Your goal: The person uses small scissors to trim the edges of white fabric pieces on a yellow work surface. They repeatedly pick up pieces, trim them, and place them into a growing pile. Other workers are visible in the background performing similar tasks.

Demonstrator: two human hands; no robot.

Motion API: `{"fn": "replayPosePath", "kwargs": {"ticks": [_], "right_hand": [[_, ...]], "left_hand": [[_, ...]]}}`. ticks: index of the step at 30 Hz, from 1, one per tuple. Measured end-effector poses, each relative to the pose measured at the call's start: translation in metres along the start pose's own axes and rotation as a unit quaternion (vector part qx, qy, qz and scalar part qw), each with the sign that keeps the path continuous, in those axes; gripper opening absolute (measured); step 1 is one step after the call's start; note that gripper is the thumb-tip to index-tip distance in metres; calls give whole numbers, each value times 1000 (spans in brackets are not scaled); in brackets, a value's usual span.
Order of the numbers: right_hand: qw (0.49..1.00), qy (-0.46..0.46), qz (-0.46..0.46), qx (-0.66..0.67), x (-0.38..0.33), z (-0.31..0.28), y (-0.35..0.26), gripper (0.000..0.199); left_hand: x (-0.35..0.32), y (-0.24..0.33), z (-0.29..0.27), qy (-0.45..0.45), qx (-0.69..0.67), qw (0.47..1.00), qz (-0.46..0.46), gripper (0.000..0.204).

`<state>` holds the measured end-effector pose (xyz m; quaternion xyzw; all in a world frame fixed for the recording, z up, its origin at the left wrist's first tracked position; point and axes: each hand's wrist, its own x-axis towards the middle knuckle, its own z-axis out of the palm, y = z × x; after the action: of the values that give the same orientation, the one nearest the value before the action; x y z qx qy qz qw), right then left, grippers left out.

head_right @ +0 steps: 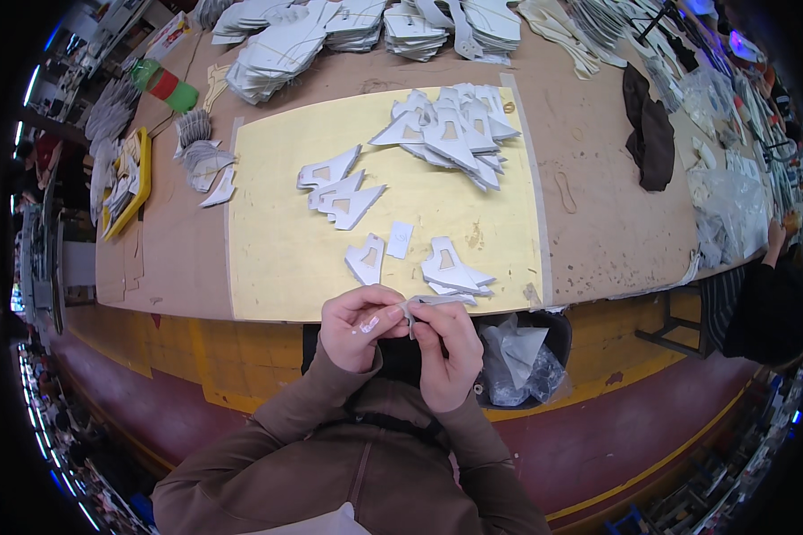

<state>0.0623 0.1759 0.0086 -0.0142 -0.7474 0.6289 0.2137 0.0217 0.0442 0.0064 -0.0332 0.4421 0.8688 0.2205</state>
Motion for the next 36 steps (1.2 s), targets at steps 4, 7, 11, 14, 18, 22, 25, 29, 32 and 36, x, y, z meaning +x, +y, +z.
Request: {"fn": "replayPosePath", "kwargs": {"ticks": [4,7,11,14,18,22,25,29,32,36], "right_hand": [[993,18,79,83,-8,0,3,20],[985,36,117,122,-11,-1,5,20],[995,12,60,78,-6,-6,0,20],[999,-37,-6,13,-1,-10,-9,22],[995,-85,-32,-47,4,-8,-17,25],[992,-105,-18,-63,7,-3,-17,31],[979,-174,13,-107,10,-5,-20,36],[967,-218,47,-120,15,-15,-25,39],[986,-129,33,-96,16,-13,-24,34],[992,-30,40,-113,16,-6,-17,23]], "left_hand": [[-1,1,1,10,-37,998,-41,19],[0,1,1,61,-75,994,-53,14],[5,1,-6,63,-55,994,-70,18],[8,0,-7,53,5,998,-21,18],[10,3,-3,40,155,983,89,17],[10,8,1,49,287,945,145,13],[12,11,-2,63,309,934,167,12],[16,15,-11,68,248,958,128,13],[14,16,-14,51,181,978,84,12],[9,12,-10,-4,173,981,86,14]]}}
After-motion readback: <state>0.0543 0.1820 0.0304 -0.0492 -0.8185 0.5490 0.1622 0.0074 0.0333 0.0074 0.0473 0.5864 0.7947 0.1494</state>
